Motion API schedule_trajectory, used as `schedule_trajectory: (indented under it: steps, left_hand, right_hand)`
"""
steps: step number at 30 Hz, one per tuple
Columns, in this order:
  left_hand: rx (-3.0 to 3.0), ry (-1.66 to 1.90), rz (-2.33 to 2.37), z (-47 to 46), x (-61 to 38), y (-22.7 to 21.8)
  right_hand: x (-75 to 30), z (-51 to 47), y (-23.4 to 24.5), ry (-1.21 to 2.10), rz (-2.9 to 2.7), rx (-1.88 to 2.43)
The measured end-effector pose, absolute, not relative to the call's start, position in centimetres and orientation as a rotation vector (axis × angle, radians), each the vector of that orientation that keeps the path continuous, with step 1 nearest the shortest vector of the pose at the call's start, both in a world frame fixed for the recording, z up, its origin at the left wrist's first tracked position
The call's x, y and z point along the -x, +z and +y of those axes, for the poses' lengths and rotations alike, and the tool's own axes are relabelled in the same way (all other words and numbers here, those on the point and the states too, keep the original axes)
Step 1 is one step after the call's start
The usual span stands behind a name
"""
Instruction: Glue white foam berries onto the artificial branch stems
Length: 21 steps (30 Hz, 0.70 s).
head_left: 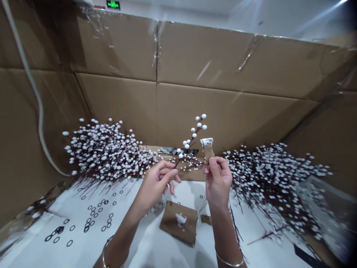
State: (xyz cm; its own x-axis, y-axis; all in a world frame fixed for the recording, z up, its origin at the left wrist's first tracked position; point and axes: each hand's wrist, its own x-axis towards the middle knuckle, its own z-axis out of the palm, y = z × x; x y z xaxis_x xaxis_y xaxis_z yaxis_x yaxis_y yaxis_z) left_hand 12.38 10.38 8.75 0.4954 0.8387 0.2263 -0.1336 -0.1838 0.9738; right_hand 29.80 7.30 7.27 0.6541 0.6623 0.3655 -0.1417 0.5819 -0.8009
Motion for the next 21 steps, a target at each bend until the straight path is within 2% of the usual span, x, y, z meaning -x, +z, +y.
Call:
schedule_trajectory:
  steps: [21]
  left_hand:
    - [-1.534, 0.975, 0.643, 10.47, -12.33, 8.46]
  right_hand:
    - [-29.71, 7.08, 7.45, 0.49, -0.727, 0.842]
